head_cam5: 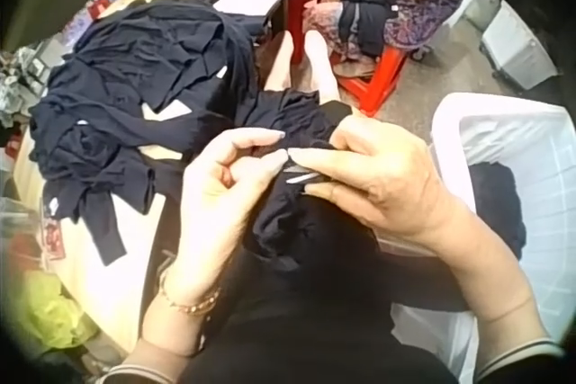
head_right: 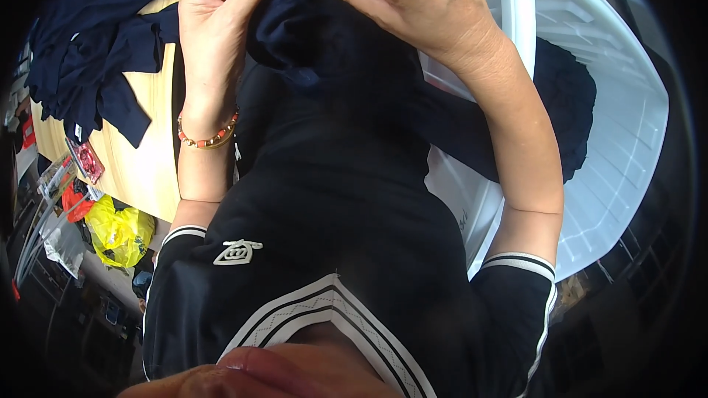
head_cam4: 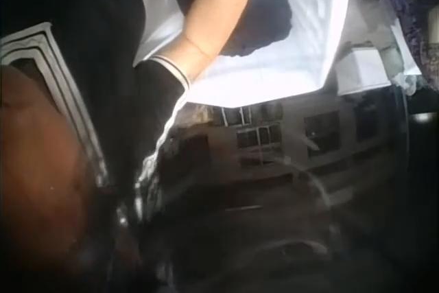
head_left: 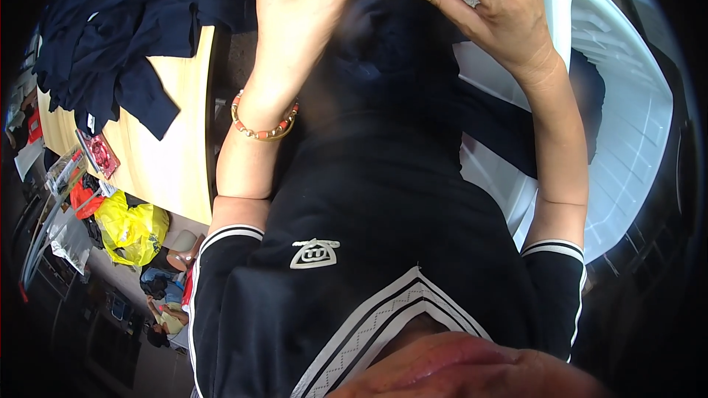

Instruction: Trimming loose threads from dark blue garment pieces using a thread cutter and placing them in a collection bin.

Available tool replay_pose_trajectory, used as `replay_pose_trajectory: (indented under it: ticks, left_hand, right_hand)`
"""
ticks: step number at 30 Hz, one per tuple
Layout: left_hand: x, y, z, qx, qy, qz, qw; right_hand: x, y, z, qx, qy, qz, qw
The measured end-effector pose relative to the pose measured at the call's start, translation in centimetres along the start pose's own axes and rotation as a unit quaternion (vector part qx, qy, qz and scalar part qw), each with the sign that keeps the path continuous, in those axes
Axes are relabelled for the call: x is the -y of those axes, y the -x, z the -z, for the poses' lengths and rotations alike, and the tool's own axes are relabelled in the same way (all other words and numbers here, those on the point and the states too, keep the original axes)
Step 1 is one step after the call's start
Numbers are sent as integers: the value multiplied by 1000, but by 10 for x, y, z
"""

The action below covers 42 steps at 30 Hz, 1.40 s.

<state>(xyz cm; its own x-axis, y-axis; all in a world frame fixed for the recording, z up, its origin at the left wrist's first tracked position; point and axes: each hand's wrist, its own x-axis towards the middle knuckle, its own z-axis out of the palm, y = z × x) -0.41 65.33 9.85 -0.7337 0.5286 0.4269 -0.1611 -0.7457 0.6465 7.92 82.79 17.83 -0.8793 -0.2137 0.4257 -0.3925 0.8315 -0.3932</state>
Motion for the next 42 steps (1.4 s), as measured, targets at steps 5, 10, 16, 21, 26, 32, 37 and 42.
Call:
replay_pose_trajectory:
  ticks: [5,10,16,21,26,32,37,42]
  left_hand:
    - [-32,0,-27,-159,-283,213,922]
    - [-23,2,-15,-152,-297,218,917]
    - [-25,0,-20,-190,-190,242,932]
    - [-27,-3,-25,-227,-113,288,923]
    - [-23,14,11,-81,-181,361,911]
    - [-30,36,7,-168,-12,376,911]
    - [-31,40,16,-148,-2,360,921]
    - [-33,36,1,-190,-103,334,917]
  right_hand:
    - [-3,1,-1,11,-2,-1,1000]
    - [-3,-1,3,31,16,17,999]
    - [-6,0,-1,10,-122,-65,990]
    - [-14,8,1,60,-188,-152,968]
    - [-32,11,6,-72,-273,-270,921]
    - [-42,15,4,-98,-264,-267,921]
    - [-40,15,0,-72,-123,-224,964]
    - [-9,4,2,-42,-103,-176,978]
